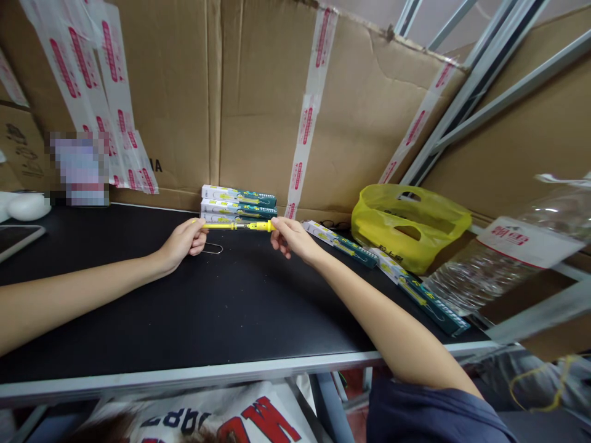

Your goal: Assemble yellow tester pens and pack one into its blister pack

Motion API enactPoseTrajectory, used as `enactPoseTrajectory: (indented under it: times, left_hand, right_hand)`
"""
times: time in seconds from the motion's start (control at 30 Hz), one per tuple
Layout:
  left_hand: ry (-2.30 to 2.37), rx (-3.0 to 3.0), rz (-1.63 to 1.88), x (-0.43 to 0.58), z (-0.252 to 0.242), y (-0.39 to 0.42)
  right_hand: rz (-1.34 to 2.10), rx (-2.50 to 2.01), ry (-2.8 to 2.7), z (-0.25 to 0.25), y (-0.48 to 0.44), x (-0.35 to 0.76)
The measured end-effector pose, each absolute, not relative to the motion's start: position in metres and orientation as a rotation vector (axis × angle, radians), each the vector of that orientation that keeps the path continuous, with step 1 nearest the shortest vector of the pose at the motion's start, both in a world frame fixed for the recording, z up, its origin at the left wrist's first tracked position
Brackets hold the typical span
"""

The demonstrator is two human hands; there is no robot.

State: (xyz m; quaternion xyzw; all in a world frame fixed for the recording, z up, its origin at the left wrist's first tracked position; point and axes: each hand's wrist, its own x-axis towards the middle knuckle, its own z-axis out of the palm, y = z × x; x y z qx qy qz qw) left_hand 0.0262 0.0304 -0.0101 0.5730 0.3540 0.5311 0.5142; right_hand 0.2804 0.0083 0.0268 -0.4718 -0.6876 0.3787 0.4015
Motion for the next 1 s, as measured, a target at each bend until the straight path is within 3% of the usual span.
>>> enactPoseTrajectory:
  times: [1.0]
  left_hand:
    - [0.834,1.394,1.273,0.0252,-0.0127,0.0333]
  right_hand:
    - [0.972,-1.216,-1.732,0.0243,0.0092,0.2795]
